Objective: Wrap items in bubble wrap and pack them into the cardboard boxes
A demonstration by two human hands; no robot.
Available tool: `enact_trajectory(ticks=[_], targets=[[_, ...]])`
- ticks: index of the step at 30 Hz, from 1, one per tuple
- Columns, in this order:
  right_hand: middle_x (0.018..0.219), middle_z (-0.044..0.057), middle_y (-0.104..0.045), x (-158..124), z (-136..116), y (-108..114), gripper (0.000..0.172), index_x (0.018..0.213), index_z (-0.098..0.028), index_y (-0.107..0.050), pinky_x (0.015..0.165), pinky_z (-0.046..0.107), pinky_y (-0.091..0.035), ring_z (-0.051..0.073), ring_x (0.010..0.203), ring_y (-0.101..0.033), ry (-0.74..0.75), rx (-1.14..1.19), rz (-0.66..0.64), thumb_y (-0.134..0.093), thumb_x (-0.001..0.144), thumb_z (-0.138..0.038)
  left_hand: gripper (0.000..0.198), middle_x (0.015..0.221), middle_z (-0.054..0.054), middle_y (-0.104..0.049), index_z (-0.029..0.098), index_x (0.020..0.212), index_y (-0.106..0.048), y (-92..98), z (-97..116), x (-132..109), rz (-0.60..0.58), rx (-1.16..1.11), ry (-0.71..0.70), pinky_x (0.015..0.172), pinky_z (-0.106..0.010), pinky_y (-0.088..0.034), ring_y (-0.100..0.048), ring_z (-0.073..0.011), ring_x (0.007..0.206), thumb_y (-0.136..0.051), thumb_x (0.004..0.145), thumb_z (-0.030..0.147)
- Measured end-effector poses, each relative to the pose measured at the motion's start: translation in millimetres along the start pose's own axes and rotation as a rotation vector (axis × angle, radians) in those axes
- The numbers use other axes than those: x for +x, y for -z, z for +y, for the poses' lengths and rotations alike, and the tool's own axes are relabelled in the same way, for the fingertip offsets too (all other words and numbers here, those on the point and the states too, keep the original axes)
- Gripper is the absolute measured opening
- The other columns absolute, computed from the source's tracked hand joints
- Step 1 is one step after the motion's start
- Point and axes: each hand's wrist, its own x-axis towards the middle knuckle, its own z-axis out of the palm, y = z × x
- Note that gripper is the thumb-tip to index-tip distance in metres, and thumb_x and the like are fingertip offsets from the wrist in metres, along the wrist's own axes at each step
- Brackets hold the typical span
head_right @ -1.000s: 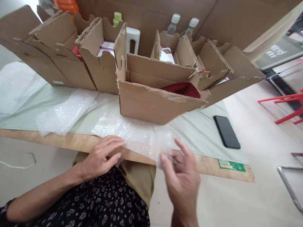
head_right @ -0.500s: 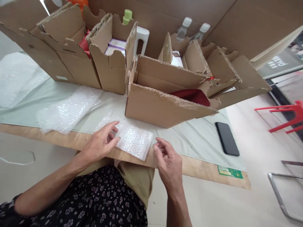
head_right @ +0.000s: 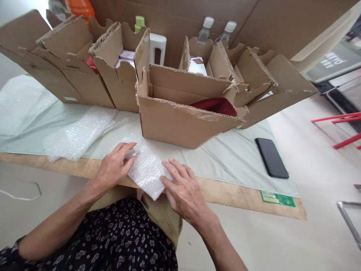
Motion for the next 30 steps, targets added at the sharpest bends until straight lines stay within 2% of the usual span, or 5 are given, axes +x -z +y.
enact_trajectory(ticks=[7,13,20,25,30], targets=[[0.077,0.003,-0.062,5,-44,4,0.018,0.087,-0.017,-0.063,0.079,0.035,-0.039,0.019,0.075,-0.052,0.03,0.199,-0.117,-0.052,0.1,-0.012,0.023,0.107,-0.009,-0.07,0.015,0.12,-0.068,29.2,17,-46,0.125,-0.208,-0.29,0.085,-0.032,-0.061,-0.07,-0.0196,0.098,-0.063,0.098,0.018],[0.086,0.005,-0.072,28,-34,-15,0.012,0.104,-0.019,-0.069,0.081,0.036,-0.044,0.02,0.081,-0.062,-0.024,0.311,-0.153,-0.058,0.103,-0.025,0.021,0.096,-0.009,-0.076,0.014,0.116,-0.069,21.1,30,-81,0.058,-0.219,-0.285,0.079,-0.034,-0.061,-0.071,-0.0208,0.086,-0.064,0.095,0.016],[0.119,0.013,-0.073,17,-33,-15,0.031,0.127,-0.022,-0.063,0.089,0.042,-0.053,0.027,0.107,-0.068,-0.148,0.211,0.275,-0.069,0.097,-0.025,0.027,0.114,-0.012,-0.081,0.015,0.122,-0.069,18.4,16,-65,-0.038,-0.242,-0.029,0.092,-0.038,-0.064,-0.077,-0.0239,0.103,-0.055,0.099,0.017],[0.126,0.01,-0.075,16,-38,-25,0.023,0.121,-0.021,-0.068,0.097,0.045,-0.052,0.029,0.126,-0.064,-0.023,0.174,0.138,-0.062,0.099,-0.016,0.029,0.115,-0.011,-0.079,0.015,0.125,-0.068,19.4,11,-59,-0.058,-0.213,-0.05,0.095,-0.037,-0.063,-0.076,-0.0225,0.103,-0.053,0.099,0.015],[0.102,0.005,-0.079,21,-35,-31,0.018,0.116,-0.018,-0.068,0.093,0.042,-0.051,0.022,0.102,-0.07,-0.069,0.305,0.134,-0.06,0.101,-0.014,0.028,0.126,-0.015,-0.069,0.017,0.124,-0.066,25.7,8,-67,0.067,-0.118,-0.217,0.104,-0.044,-0.057,-0.066,-0.0277,0.12,-0.066,0.097,0.023]])
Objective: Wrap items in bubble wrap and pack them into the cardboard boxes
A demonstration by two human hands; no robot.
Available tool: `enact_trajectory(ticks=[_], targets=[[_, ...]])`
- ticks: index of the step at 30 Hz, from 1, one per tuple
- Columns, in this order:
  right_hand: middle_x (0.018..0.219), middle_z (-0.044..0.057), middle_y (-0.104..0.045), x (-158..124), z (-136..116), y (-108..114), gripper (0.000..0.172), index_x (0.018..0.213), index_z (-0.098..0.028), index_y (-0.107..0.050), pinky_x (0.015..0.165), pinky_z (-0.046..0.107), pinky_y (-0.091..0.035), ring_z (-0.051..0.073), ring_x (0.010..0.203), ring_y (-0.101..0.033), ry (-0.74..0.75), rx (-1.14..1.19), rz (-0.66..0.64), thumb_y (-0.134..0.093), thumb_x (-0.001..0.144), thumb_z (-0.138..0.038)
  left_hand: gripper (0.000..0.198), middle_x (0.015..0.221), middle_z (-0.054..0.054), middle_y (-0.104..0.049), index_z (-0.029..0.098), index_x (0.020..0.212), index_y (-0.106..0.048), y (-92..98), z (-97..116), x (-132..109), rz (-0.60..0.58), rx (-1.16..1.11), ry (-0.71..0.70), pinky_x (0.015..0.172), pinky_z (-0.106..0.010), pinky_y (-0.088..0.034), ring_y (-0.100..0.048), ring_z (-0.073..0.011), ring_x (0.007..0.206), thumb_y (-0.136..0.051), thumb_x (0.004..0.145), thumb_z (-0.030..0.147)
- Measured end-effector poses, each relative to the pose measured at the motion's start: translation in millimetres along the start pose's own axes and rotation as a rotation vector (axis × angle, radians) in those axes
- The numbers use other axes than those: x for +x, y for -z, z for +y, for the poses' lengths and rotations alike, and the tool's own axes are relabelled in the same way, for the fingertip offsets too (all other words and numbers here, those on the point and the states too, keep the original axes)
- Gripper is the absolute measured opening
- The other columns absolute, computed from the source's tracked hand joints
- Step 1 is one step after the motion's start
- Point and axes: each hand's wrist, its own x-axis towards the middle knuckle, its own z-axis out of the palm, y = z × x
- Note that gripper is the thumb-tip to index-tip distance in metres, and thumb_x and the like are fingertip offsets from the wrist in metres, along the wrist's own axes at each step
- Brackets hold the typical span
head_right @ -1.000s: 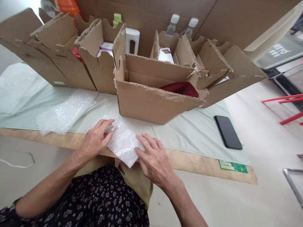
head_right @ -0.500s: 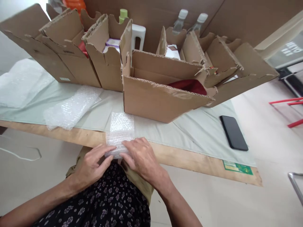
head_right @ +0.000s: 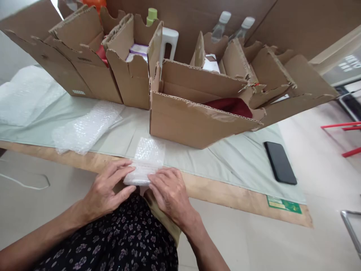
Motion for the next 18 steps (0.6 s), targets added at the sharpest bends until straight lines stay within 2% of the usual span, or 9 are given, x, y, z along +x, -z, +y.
enact_trajectory(ticks=[3,5,8,10,12,14,16,18], targets=[[0.102,0.005,-0.078,-1,1,3,0.023,0.125,-0.02,-0.065,0.086,0.039,-0.054,0.021,0.092,-0.07,-0.081,0.076,0.0,-0.06,0.103,-0.02,0.021,0.115,-0.011,-0.073,0.018,0.119,-0.067,0.3,-1,-1,-0.023,0.009,-0.08,0.098,-0.042,-0.055,-0.067,-0.025,0.11,-0.064,0.098,0.015],[0.11,0.008,-0.077,-1,0,5,0.024,0.127,-0.021,-0.064,0.087,0.04,-0.054,0.023,0.099,-0.07,-0.138,0.033,0.072,-0.059,0.103,-0.024,0.02,0.103,-0.008,-0.074,0.019,0.115,-0.067,-3.8,-3,5,-0.044,0.026,-0.056,0.09,-0.04,-0.055,-0.068,-0.0226,0.098,-0.057,0.1,0.011],[0.124,0.013,-0.071,-1,-4,5,0.027,0.127,-0.022,-0.065,0.093,0.045,-0.053,0.029,0.114,-0.067,-0.149,-0.1,0.189,-0.062,0.101,-0.026,0.019,0.097,-0.008,-0.074,0.017,0.113,-0.068,-11.6,-8,18,-0.082,0.083,0.008,0.083,-0.041,-0.055,-0.066,-0.0238,0.091,-0.053,0.102,0.015],[0.129,0.013,-0.07,0,-4,3,0.029,0.127,-0.023,-0.066,0.097,0.048,-0.051,0.031,0.119,-0.064,-0.096,-0.15,0.137,-0.065,0.098,-0.025,0.019,0.098,-0.009,-0.074,0.016,0.114,-0.069,-13.8,-13,26,-0.078,0.131,0.036,0.083,-0.043,-0.056,-0.065,-0.0257,0.092,-0.054,0.102,0.019],[0.128,0.012,-0.072,2,-1,-2,0.028,0.126,-0.022,-0.068,0.097,0.048,-0.05,0.031,0.12,-0.064,-0.059,-0.172,0.04,-0.062,0.098,-0.02,0.02,0.101,-0.011,-0.073,0.016,0.115,-0.07,-11.7,-15,30,-0.021,0.137,0.064,0.086,-0.045,-0.057,-0.066,-0.0268,0.095,-0.056,0.102,0.023],[0.121,0.01,-0.075,4,4,-7,0.027,0.125,-0.023,-0.069,0.094,0.046,-0.051,0.029,0.114,-0.067,-0.1,-0.145,0.039,-0.059,0.1,-0.017,0.022,0.104,-0.01,-0.073,0.017,0.117,-0.07,-5.9,-15,28,0.062,0.063,0.123,0.089,-0.044,-0.058,-0.068,-0.0258,0.097,-0.058,0.102,0.026],[0.111,0.008,-0.078,7,7,-11,0.025,0.123,-0.024,-0.07,0.09,0.043,-0.054,0.025,0.103,-0.07,-0.216,-0.054,0.148,-0.058,0.102,-0.019,0.023,0.104,-0.009,-0.074,0.019,0.119,-0.07,0.9,-11,22,0.114,-0.082,0.247,0.09,-0.041,-0.06,-0.07,-0.0233,0.098,-0.06,0.1,0.029],[0.108,0.007,-0.077,9,4,-13,0.023,0.123,-0.024,-0.07,0.086,0.04,-0.057,0.024,0.098,-0.072,-0.362,0.074,0.268,-0.061,0.102,-0.025,0.025,0.106,-0.008,-0.076,0.021,0.121,-0.07,5.0,-3,15,0.058,-0.296,0.435,0.09,-0.038,-0.062,-0.073,-0.0217,0.099,-0.062,0.099,0.031]])
